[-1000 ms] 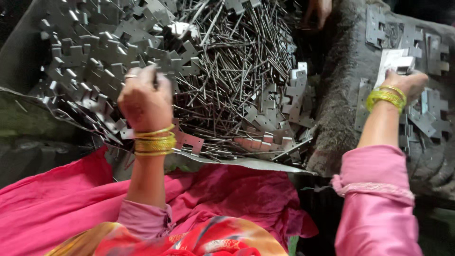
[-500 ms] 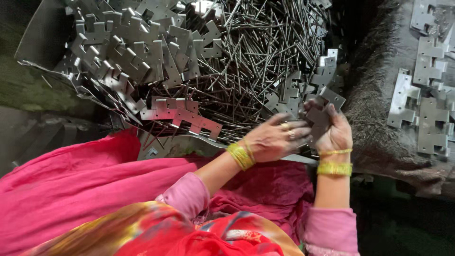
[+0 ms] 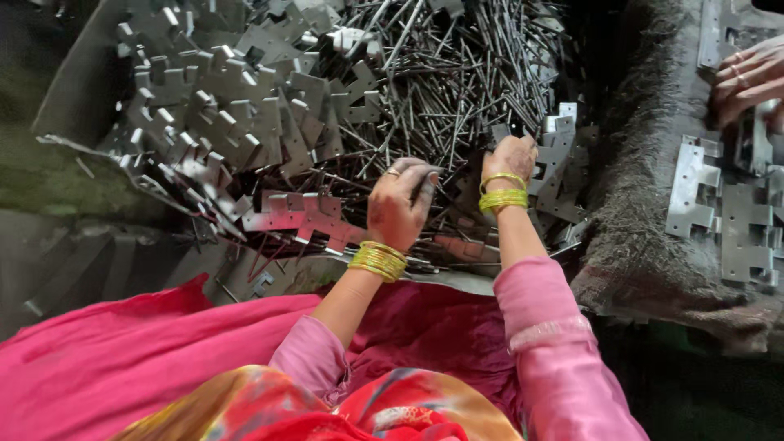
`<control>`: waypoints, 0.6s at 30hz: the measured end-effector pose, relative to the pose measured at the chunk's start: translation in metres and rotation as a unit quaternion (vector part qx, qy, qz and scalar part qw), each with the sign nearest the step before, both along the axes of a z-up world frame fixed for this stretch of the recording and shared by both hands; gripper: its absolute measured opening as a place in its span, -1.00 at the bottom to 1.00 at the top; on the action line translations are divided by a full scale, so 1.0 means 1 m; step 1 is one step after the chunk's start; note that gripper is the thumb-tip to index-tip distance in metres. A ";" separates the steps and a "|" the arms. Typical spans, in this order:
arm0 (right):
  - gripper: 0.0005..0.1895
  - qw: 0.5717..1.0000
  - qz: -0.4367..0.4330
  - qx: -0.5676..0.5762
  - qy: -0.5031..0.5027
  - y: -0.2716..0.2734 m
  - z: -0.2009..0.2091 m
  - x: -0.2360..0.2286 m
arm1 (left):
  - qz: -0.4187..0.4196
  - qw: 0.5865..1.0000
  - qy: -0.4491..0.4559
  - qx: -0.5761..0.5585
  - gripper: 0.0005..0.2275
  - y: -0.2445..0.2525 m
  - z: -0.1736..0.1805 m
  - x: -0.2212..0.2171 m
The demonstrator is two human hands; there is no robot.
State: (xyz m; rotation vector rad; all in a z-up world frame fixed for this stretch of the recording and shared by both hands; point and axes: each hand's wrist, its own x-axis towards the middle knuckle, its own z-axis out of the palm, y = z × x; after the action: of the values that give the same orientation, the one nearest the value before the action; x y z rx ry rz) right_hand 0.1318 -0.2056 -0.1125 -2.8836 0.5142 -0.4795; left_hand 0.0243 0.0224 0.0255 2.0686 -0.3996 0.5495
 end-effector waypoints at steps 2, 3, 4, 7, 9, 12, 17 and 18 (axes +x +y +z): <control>-0.63 0.998 -0.015 0.054 0.001 -0.014 0.013 -0.019 | -0.010 1.000 0.023 0.009 -0.90 -0.022 -0.013 0.016; -0.61 0.997 -0.024 0.079 0.001 -0.025 0.022 -0.033 | -0.017 0.999 0.031 0.016 -0.89 -0.040 -0.020 0.029; -0.67 0.976 -0.043 0.212 -0.029 -0.035 0.030 -0.053 | -0.024 0.999 0.039 0.023 -0.89 -0.060 -0.027 0.044; -0.79 0.797 -0.037 0.580 -0.164 -0.048 0.051 -0.115 | -0.105 0.979 0.025 0.172 -0.88 -0.134 -0.054 0.097; -0.84 0.565 -0.119 0.790 -0.207 -0.041 0.061 -0.162 | -0.168 0.951 -0.092 0.243 -0.77 -0.190 -0.076 0.125; -0.81 0.530 -0.108 0.812 -0.219 -0.021 0.076 -0.198 | -0.268 0.883 -0.177 0.343 -0.71 -0.247 -0.103 0.155; -0.78 0.468 -0.068 0.857 -0.206 -0.006 0.094 -0.224 | -0.337 0.811 -0.197 0.435 -0.75 -0.230 -0.083 0.158; -0.77 0.449 -0.074 0.865 -0.211 0.000 0.095 -0.227 | -0.395 0.773 -0.138 0.477 -0.90 -0.199 -0.070 0.155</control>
State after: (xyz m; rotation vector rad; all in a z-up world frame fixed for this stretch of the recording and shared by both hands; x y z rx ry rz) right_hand -0.0956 -0.2059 -0.0179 -0.6479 0.5599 -0.2760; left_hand 0.1792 -0.1768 -0.0443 2.4056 -1.9488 0.0867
